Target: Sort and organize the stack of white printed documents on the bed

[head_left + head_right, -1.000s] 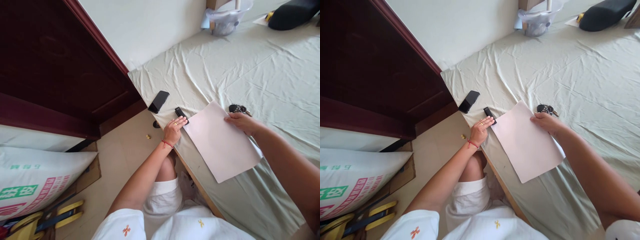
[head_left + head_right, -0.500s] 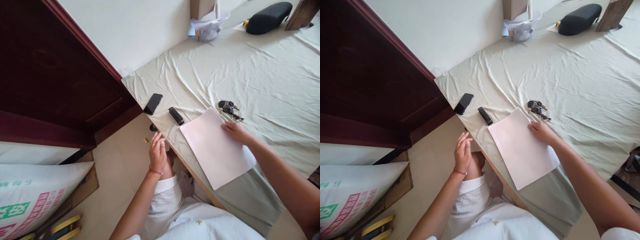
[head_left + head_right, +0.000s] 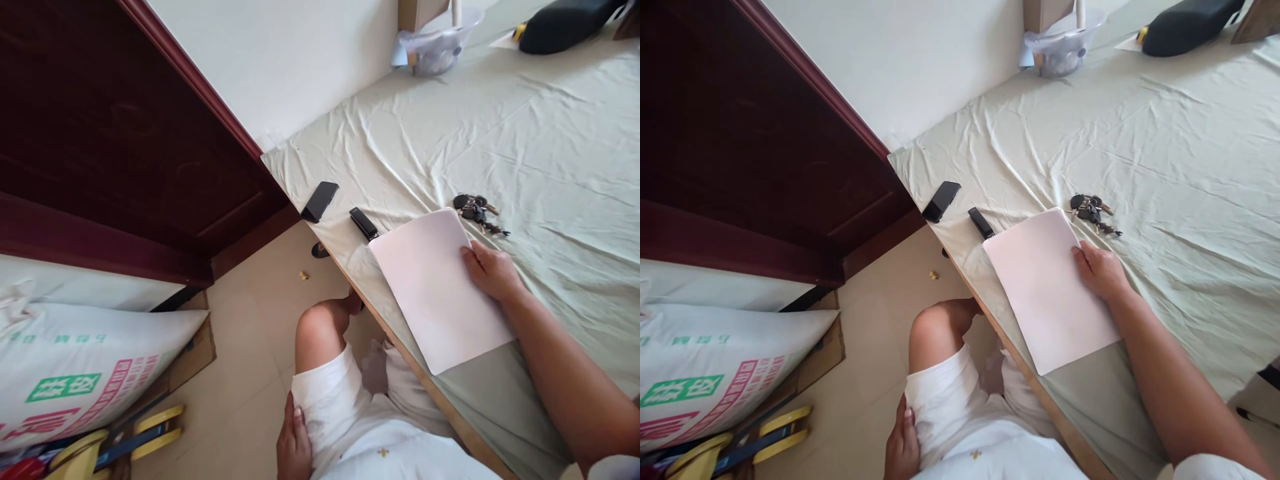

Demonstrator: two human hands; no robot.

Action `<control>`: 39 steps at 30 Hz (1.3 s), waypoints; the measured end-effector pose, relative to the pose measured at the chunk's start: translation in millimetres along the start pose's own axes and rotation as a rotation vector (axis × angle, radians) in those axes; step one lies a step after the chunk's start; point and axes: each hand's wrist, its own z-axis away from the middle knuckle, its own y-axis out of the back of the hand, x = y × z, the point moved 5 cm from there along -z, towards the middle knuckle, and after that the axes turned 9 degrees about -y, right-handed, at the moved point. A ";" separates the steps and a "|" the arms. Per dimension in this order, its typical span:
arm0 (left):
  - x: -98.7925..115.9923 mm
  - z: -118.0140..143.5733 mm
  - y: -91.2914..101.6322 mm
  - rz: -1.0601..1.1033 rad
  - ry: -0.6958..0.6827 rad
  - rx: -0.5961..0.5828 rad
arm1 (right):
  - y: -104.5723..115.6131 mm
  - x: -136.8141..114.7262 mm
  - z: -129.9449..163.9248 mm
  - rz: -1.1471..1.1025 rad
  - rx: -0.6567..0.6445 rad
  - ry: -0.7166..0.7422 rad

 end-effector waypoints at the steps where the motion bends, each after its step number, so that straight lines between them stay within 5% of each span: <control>1: -2.2 -0.3 2.4 -0.010 0.027 0.019 | -0.1 0.8 -0.3 0.005 -0.001 0.002; 10: 6.8 -9.8 28.1 0.004 0.162 0.280 | 0.2 3.4 0.4 0.071 0.033 -0.012; 15: 34.1 -55.8 53.2 0.079 0.103 0.362 | -4.0 1.2 3.6 0.159 0.063 -0.021; 22: 69.7 -125.6 37.5 0.043 -0.034 0.137 | -6.1 -1.6 13.8 0.219 0.075 -0.040; 29: 73.9 -122.0 24.5 -0.008 -0.087 0.031 | -5.4 -6.7 17.4 0.184 0.103 -0.027; 39: 49.7 -111.5 23.8 -0.118 -0.192 0.181 | -10.8 -3.0 8.4 0.354 0.129 -0.018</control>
